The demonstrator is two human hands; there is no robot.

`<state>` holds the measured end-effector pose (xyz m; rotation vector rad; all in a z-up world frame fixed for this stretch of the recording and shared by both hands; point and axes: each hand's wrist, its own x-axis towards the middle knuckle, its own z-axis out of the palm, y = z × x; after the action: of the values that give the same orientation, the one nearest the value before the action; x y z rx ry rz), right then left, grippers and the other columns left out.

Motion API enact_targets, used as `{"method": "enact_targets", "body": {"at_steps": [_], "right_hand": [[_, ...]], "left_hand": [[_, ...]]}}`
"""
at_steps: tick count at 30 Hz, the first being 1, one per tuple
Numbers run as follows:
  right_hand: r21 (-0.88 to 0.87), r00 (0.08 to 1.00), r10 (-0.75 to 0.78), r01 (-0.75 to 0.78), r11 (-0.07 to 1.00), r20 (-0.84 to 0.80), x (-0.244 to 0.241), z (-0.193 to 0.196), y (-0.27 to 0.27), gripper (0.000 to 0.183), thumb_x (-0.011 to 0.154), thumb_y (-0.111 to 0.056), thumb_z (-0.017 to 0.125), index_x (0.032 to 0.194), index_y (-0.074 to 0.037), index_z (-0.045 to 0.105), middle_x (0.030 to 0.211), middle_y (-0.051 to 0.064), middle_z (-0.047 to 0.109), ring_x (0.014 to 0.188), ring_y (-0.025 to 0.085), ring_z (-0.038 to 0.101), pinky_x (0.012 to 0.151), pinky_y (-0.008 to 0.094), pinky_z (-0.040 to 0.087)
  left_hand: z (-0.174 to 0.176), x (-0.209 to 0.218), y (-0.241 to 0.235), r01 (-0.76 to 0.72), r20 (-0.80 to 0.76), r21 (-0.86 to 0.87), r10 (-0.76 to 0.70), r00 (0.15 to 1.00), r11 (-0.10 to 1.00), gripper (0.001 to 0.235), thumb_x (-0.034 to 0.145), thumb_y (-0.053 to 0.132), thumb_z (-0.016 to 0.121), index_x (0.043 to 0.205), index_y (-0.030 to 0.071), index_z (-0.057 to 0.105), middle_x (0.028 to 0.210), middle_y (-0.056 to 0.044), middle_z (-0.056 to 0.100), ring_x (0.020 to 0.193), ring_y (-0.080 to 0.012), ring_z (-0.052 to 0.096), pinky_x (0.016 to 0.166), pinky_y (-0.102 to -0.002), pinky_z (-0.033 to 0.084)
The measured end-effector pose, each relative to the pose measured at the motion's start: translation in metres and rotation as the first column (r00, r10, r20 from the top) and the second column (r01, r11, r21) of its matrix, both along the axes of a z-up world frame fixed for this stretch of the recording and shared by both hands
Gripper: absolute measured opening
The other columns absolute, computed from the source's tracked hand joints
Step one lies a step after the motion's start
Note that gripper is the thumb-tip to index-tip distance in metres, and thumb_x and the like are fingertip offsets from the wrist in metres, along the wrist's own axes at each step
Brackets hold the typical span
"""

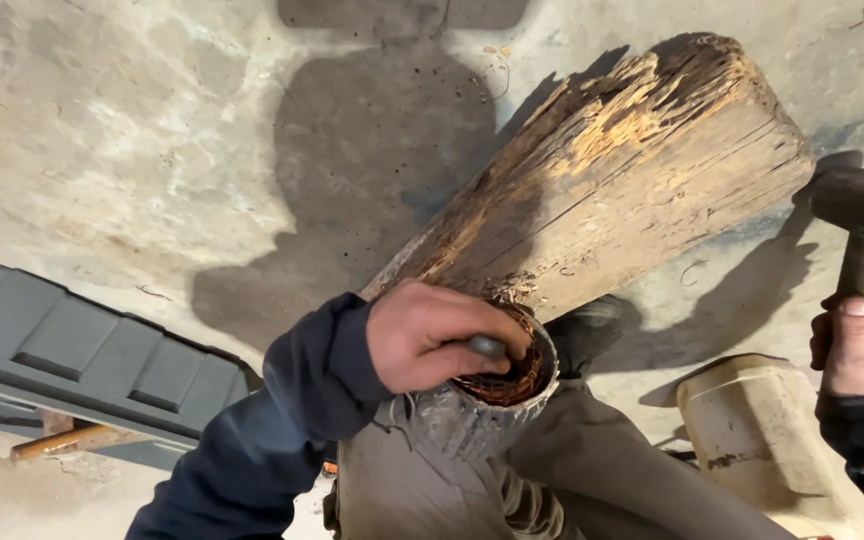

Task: Using a hammer and a metal punch to drive out components from an electric motor stator.

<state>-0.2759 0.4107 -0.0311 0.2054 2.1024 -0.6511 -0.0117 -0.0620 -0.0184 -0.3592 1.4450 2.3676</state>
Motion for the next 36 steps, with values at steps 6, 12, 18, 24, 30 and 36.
{"method": "enact_targets", "body": {"at_steps": [6, 12, 18, 24, 30, 36], "right_hand": [[0.024, 0.999, 0.045, -0.045, 0.999, -0.03, -0.001, 0.004, -0.014, 0.048, 0.121, -0.05, 0.054, 0.108, -0.003, 0.048, 0.071, 0.003, 0.05, 0.054, 0.009, 0.044, 0.052, 0.026, 0.035], [0.026, 0.992, 0.125, -0.125, 0.992, -0.01, -0.012, 0.006, -0.03, 0.051, 0.119, -0.047, 0.055, 0.107, 0.002, 0.05, 0.067, 0.005, 0.05, 0.051, 0.01, 0.044, 0.05, 0.027, 0.035], [0.053, 0.985, 0.171, -0.171, 0.984, 0.015, -0.019, 0.022, -0.062, 0.047, 0.119, -0.042, 0.054, 0.11, 0.004, 0.056, 0.066, 0.005, 0.052, 0.053, 0.012, 0.046, 0.049, 0.028, 0.038], [0.082, 0.944, 0.328, -0.33, 0.94, 0.04, -0.023, 0.044, -0.058, 0.041, 0.116, -0.037, 0.055, 0.111, 0.003, 0.06, 0.068, 0.005, 0.059, 0.056, 0.013, 0.054, 0.054, 0.028, 0.044], [-0.159, 0.672, 0.735, -0.738, 0.656, -0.084, -0.013, 0.123, -0.156, 0.038, 0.095, -0.033, 0.059, 0.117, -0.003, 0.064, 0.071, 0.007, 0.067, 0.06, 0.022, 0.068, 0.06, 0.035, 0.053], [-0.279, 0.446, 0.853, -0.811, 0.513, 0.273, 0.022, 0.121, -0.223, 0.029, 0.093, -0.038, 0.063, 0.106, -0.013, 0.065, 0.055, 0.012, 0.06, 0.048, 0.03, 0.064, 0.052, 0.039, 0.051]], "left_hand": [[-0.004, 0.014, 0.001, -0.046, -0.045, 0.067, 0.049, 0.998, 0.997, 0.022, 0.101, 0.012, 0.069, 0.123, 0.008, 0.07, 0.118, -0.011, 0.075, 0.109, -0.0285, 0.076, 0.094, -0.035, 0.06], [-0.013, 0.021, 0.017, -0.04, -0.047, 0.12, 0.046, 0.998, 0.992, 0.022, 0.101, 0.012, 0.071, 0.122, 0.007, 0.07, 0.117, -0.011, 0.075, 0.107, -0.0279, 0.076, 0.092, -0.035, 0.06], [-0.013, 0.015, 0.023, 0.029, -0.078, 0.019, -0.027, 0.997, 0.999, 0.021, 0.098, 0.018, 0.073, 0.119, 0.01, 0.071, 0.11, -0.009, 0.077, 0.099, -0.0276, 0.076, 0.083, -0.036, 0.059], [-0.02, 0.007, 0.031, 0.108, -0.087, -0.07, -0.114, 0.99, 0.992, 0.027, 0.1, 0.029, 0.068, 0.121, 0.012, 0.07, 0.101, -0.008, 0.077, 0.091, -0.0286, 0.075, 0.077, -0.037, 0.057], [-0.009, -0.004, 0.029, 0.196, -0.018, -0.164, -0.202, 0.979, 0.967, 0.03, 0.098, 0.034, 0.064, 0.119, 0.014, 0.073, 0.098, -0.009, 0.078, 0.086, -0.0277, 0.076, 0.076, -0.037, 0.057], [-0.02, 0.003, 0.049, 0.214, 0.002, -0.402, -0.233, 0.972, 0.89, 0.031, 0.092, 0.036, 0.074, 0.11, 0.011, 0.076, 0.101, -0.017, 0.075, 0.09, -0.0346, 0.072, 0.076, -0.04, 0.055]]}}
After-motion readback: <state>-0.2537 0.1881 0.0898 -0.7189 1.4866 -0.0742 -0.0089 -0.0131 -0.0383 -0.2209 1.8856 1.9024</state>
